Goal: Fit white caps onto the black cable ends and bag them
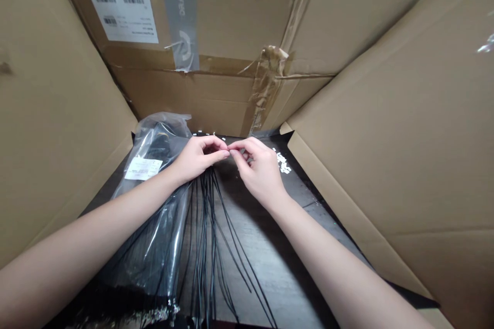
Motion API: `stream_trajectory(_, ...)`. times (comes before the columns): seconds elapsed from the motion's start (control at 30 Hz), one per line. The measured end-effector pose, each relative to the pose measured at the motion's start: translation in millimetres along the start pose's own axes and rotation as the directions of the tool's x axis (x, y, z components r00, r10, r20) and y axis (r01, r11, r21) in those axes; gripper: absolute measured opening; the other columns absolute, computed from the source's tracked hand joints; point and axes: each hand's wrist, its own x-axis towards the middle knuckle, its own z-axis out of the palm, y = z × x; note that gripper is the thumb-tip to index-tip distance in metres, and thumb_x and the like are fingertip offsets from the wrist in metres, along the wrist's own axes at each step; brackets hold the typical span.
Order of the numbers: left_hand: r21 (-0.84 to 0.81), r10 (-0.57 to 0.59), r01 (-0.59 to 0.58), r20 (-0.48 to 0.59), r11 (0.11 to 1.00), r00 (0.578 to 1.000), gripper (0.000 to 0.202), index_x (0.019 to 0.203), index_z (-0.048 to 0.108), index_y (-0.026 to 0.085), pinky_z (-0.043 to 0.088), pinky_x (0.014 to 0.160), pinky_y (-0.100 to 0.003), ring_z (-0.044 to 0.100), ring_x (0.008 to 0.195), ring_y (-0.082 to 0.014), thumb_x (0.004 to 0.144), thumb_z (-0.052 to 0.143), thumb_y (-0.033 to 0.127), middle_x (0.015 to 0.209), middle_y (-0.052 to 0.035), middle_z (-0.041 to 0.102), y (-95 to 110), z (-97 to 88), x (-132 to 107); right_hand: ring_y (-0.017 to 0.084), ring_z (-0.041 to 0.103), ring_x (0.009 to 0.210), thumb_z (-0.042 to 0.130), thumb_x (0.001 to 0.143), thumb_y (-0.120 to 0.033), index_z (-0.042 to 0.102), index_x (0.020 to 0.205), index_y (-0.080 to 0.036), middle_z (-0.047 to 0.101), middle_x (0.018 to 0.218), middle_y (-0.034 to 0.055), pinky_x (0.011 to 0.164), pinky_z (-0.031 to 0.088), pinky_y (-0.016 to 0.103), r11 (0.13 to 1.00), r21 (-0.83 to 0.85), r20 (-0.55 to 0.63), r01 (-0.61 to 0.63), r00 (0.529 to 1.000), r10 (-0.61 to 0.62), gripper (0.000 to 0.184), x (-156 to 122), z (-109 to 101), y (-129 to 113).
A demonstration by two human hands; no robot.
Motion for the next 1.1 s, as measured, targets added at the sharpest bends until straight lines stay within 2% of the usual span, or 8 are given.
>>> stream_trajectory(0.33,-0.054,-0.044,0.045,0.023,0.998,0.999,0.029,0.083,0.072,0.013,0.048,0.070,-0.027,0.061,0.070,-0.0137,0.076,0.076,0.041,0.077,-0.0033,0.070,-1.0,-0.5,-0.3,0.016,0.059,0.069,0.056,0.090,-0.023,0.065,0.082,-0.020,0.064,0.085,0.0050,0.061,0.048,0.029,0.992,0.099,0.058,-0.073,0.996,0.067,0.013,1.6,-2.3,0.7)
stream_trajectory(0.63,-0.061,-0.015,0.021,0.096,0.998,0.995,0.028,0.081,0.069,0.013,0.048,0.074,-0.028,0.062,0.074,-0.0148,0.084,0.066,0.041,0.079,-0.0052,0.071,0.5,-1.8,-0.9,0.015,0.056,0.067,0.053,0.092,-0.021,0.062,0.082,-0.020,0.061,0.086,0.0039,0.060,0.046,0.028,0.992,0.110,0.075,-0.062,0.996,0.054,0.013,1.7,-2.8,1.2)
stream_trajectory(0.87,-0.032,-0.032,0.036,0.112,0.999,0.993,0.027,0.076,0.065,0.015,0.047,0.070,-0.028,0.058,0.069,-0.0138,0.084,0.062,0.040,0.073,-0.0030,0.066,2.7,-0.6,-0.7,0.015,0.055,0.068,0.054,0.091,-0.019,0.061,0.081,-0.020,0.061,0.085,0.0041,0.060,0.045,0.028,0.992,0.110,0.089,-0.060,0.995,0.050,0.013,1.0,-3.5,-2.4)
stream_trajectory(1.1,-0.023,-0.048,0.052,0.134,0.998,0.990,0.025,0.073,0.061,0.017,0.048,0.073,-0.029,0.058,0.070,-0.0147,0.085,0.058,0.039,0.070,-0.0015,0.063,0.7,0.4,-1.0,0.016,0.057,0.069,0.053,0.092,-0.021,0.064,0.084,-0.020,0.063,0.085,0.0052,0.059,0.045,0.028,0.994,0.094,0.083,-0.050,0.996,0.043,0.013,0.6,-2.9,-1.4)
